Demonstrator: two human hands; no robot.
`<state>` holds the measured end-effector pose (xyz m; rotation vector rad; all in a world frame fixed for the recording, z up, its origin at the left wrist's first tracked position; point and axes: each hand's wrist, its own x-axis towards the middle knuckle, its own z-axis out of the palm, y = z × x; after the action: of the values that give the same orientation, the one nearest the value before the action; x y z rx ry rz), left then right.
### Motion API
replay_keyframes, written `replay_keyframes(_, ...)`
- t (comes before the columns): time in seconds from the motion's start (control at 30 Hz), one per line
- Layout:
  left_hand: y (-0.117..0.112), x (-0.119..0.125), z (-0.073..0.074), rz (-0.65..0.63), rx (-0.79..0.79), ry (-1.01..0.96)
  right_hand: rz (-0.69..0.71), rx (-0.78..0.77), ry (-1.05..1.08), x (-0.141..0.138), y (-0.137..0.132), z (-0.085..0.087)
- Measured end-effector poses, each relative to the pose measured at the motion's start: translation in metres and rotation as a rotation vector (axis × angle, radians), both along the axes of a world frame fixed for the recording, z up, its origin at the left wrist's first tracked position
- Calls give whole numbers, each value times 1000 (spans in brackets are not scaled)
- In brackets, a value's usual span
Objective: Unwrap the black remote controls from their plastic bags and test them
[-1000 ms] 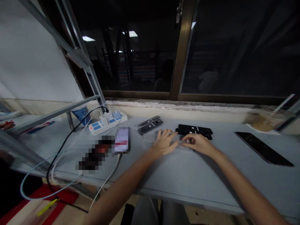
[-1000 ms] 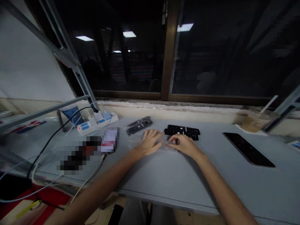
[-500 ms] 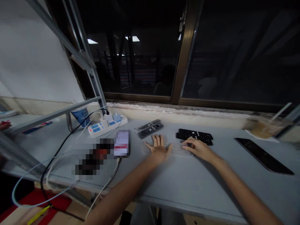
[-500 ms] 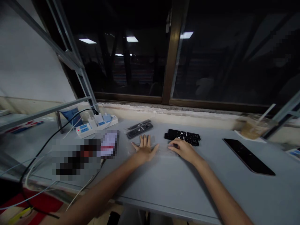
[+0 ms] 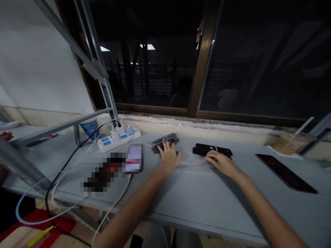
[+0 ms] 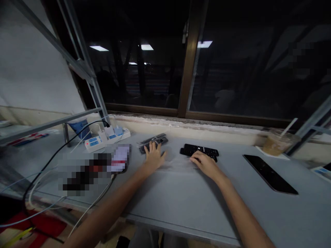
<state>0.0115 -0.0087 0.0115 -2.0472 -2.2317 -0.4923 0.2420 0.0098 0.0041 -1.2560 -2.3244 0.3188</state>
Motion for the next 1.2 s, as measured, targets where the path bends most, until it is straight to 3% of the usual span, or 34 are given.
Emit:
replay_keyframes(0.13,5,-3,4,-134,85,-25,-15,9,-33,-2,-4,3)
replay_keyframes(0.3,19,-23,6,27,205,-16,-153,94,0,-4,-8,10)
replay_keyframes(0.43,27,-33,-6,92,97,38,-181,136,36,-6,-9,13)
replay_keyframes(0.53,26,-34,-10,71,19,73,-160,125,58,-6,-8,12)
replay_keyframes(0.77,21,-41,-2,-29,51,66,-102,95,66,-5,-11,13)
replay_keyframes(1.2,13,-33,4,-76,80,15,-92,107,107,-5,-10,12)
